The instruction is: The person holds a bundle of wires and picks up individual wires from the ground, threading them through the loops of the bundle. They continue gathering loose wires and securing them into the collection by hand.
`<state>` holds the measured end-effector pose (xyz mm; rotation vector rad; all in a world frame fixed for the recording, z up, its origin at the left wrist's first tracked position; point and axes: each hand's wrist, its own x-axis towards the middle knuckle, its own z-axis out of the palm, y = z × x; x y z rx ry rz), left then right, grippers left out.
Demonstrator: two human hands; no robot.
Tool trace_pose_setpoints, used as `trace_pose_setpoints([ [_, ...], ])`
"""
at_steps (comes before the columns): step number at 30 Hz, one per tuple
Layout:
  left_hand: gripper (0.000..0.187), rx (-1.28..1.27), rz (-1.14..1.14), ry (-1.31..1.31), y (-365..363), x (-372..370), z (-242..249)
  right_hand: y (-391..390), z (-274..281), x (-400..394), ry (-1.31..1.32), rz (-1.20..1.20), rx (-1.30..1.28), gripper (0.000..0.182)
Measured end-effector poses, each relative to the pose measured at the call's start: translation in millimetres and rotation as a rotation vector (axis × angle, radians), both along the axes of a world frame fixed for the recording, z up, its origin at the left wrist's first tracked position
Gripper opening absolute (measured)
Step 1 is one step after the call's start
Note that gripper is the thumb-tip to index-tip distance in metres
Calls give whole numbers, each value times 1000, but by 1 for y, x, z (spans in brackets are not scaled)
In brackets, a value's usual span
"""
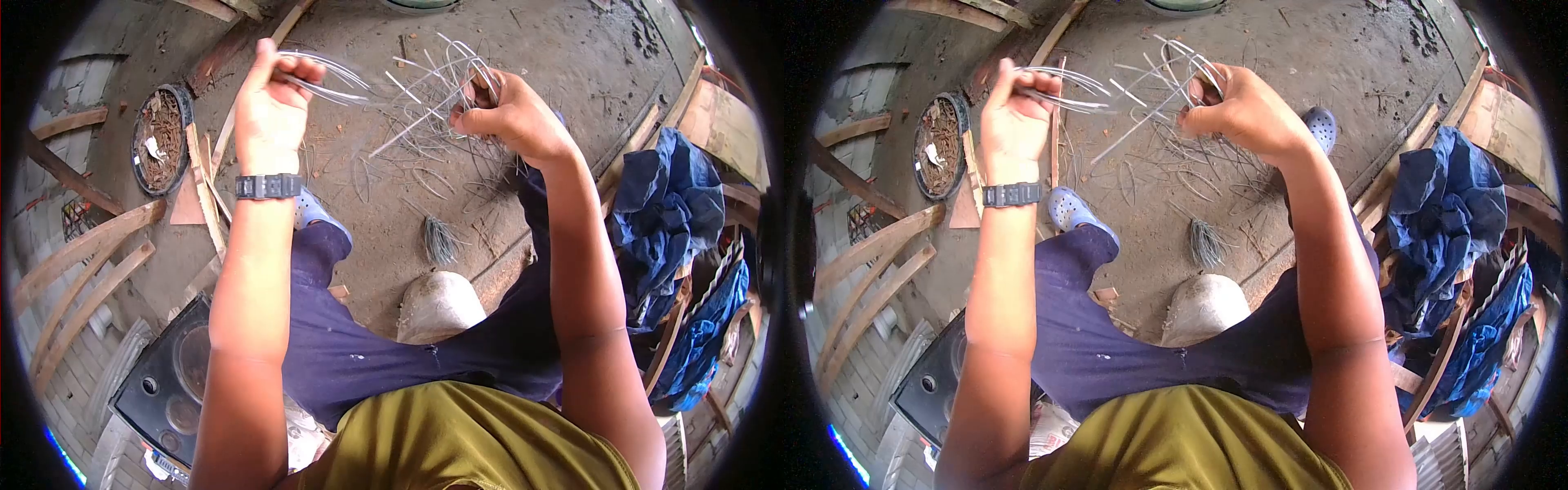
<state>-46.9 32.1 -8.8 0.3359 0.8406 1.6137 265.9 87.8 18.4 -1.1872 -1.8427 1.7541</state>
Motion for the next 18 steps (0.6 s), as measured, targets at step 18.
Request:
trace_pose_setpoints([
  [18, 28, -34, -374, 1150, -14, 83, 10, -16, -4, -22, -352, 142, 195, 28],
])
